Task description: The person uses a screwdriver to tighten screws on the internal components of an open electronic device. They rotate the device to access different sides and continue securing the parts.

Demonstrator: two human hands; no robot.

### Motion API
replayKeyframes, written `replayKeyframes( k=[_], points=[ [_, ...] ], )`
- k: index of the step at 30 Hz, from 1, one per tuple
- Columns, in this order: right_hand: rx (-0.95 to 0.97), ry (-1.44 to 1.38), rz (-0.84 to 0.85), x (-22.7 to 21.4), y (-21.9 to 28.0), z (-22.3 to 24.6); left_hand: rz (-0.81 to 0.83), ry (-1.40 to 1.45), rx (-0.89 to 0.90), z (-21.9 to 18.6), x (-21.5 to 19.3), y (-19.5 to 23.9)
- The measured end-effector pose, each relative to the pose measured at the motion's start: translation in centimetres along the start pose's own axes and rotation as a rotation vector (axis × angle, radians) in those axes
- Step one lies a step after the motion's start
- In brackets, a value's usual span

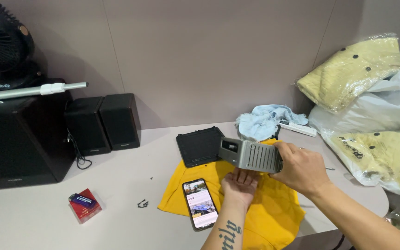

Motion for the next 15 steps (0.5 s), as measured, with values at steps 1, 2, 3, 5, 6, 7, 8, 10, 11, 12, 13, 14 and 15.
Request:
replayKeyframes(
  k=[1, 2, 3, 5, 6, 7, 8, 10, 11, 12, 13, 14, 15],
  points=[
    [0.000, -0.003, 0.001, -0.4, -0.2, -0.1, -0.002, 0.000, 0.002, 0.5, 1.3, 2.5],
    [0.073, -0.088, 0.088, -0.6, -0.4, -0.2, -0.130, -0.126, 0.042, 1.0, 2.5, 5.0],
    [0.145, -0.173, 0.174, -0.8, -0.7, -0.3, -0.257, -0.250, 0.085, 1.5, 3.7, 7.5],
    [0.218, -0.161, 0.150, -1.5, -1.4, -1.2, -0.193, -0.439, 0.135, 2.1, 0.5, 2.9],
    [0.292, -0.146, 0.126, -1.9, -1.7, -1.7, -0.126, -0.630, 0.181, 2.4, -1.1, 0.6],
    [0.289, -0.148, 0.124, -2.6, -2.1, -2.0, -0.125, -0.629, 0.185, 1.3, -1.3, 0.6],
    [0.322, -0.132, 0.076, -3.4, -2.5, -2.4, -0.164, -1.007, 0.442, 0.0, -1.4, 0.6],
    [0.353, -0.117, 0.029, -5.8, -3.8, -2.7, -0.207, -1.379, 0.707, -2.3, -0.4, 1.4],
    [0.495, -0.240, 0.051, -7.5, -4.3, -2.9, -0.236, -1.399, 0.728, -3.2, 0.5, 2.3],
    [0.637, -0.361, 0.074, -9.2, -4.8, -3.1, -0.265, -1.418, 0.748, -4.0, 1.3, 3.1],
    [0.638, -0.363, 0.071, -10.1, -5.3, -3.2, -0.264, -1.420, 0.751, -4.0, 2.6, 4.9],
    [0.776, -0.555, 0.063, -10.9, -5.8, -3.3, -0.256, -1.444, 0.648, -3.9, 3.9, 6.7],
    [0.909, -0.755, 0.055, -11.7, -6.0, -3.5, -0.247, -1.465, 0.542, -3.7, 5.1, 8.5]
  ],
)
Point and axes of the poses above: each hand's wrist, its own y-axis away from the middle knuckle, its own x-axis out of the palm, z = x × y, the point moved 1 cm from there along -y, towards the middle knuckle, and after that the axes turned 5 degrees about -x, right-handed, at the moved point
